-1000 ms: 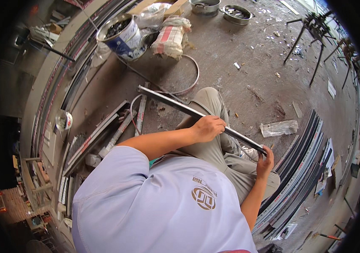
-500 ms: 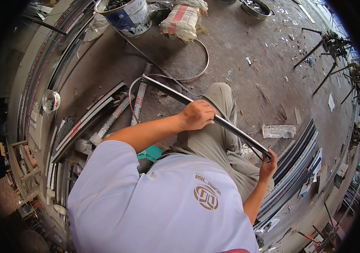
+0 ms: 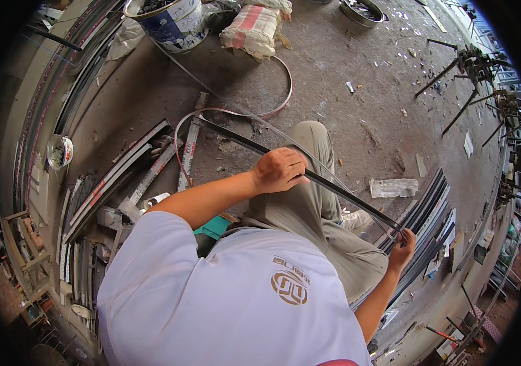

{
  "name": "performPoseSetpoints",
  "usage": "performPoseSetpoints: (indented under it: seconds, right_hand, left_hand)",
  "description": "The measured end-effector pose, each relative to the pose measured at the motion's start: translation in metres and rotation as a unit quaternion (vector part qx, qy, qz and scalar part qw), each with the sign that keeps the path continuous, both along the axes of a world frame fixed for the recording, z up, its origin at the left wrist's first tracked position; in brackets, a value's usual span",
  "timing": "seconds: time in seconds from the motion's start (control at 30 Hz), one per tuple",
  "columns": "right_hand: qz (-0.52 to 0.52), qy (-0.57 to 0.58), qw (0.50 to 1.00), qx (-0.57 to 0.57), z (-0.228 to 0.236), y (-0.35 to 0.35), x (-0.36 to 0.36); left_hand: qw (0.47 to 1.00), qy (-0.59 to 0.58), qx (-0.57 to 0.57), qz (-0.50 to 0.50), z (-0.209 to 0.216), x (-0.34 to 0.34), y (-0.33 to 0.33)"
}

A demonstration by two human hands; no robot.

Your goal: The person sits on the floor and repeatedly picks up long metal profiles, peels off protective film, and inserts smaller plastic or rubber strips into the profile channels. The person handles the profiles one at a time, peeling and inserting components before setting them aside.

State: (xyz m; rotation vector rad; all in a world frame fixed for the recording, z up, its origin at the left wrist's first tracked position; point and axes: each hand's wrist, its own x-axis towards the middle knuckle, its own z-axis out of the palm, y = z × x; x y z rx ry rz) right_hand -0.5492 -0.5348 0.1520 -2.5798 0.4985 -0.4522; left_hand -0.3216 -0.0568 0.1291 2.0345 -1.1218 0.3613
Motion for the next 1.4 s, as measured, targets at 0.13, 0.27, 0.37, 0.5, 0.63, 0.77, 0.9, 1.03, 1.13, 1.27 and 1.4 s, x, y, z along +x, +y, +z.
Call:
performPoseSetpoints:
  seconds: [0.13, 0.27, 0.37, 0.5, 0.63, 0.77, 0.9, 1.03, 1.13, 1.27, 1.4]
  right_hand:
    - [-0.094, -0.024, 0.992, -0.077, -0.002, -0.068, -0.046]
    - [-0.202, 0.086, 0.973, 0.076, 0.014, -0.108, -0.078]
    - [-0.128, 0.226, 0.966, -0.007, 0.055, -0.059, -0.055]
    - [0.082, 0.096, 0.992, -0.028, 0.088, 0.055, 0.013]
    - [0.214, 0.125, 0.965, -0.081, 0.07, 0.156, 0.064]
    - [0.237, 0.189, 0.952, -0.034, 0.001, 0.157, 0.078]
    - [0.243, 0.151, 0.956, -0.058, 0.002, 0.164, 0.08]
    - [0.239, 0.155, 0.957, -0.061, 0.006, 0.164, 0.077]
    - [0.222, 0.158, 0.96, -0.059, 0.009, 0.167, 0.073]
    - [0.218, 0.148, 0.964, -0.046, 0.006, 0.167, 0.071]
    - [0.213, 0.15, 0.964, -0.047, 0.001, 0.164, 0.071]
  left_hand:
    - [1.0, -0.005, -0.025, -0.011, 0.009, -0.003, -0.005]
    - [0.999, -0.001, -0.034, -0.016, 0.007, -0.003, -0.009]
    - [1.0, -0.008, -0.016, -0.014, 0.002, -0.008, -0.012]
    - [0.999, -0.009, 0.008, -0.043, -0.005, -0.016, -0.014]
    - [0.998, 0.005, 0.014, -0.067, -0.006, -0.02, -0.016]
    - [0.996, 0.016, 0.033, -0.077, -0.002, -0.019, -0.014]
    - [0.995, 0.035, 0.026, -0.084, 0.002, -0.026, -0.025]
    - [0.996, 0.037, 0.016, -0.081, -0.003, -0.037, -0.043]
    - [0.995, 0.05, 0.033, -0.082, -0.003, -0.036, -0.038]
    - [0.995, 0.03, 0.049, -0.076, -0.001, -0.028, -0.021]
    - [0.996, 0.025, 0.042, -0.07, 0.001, -0.016, 0.005]
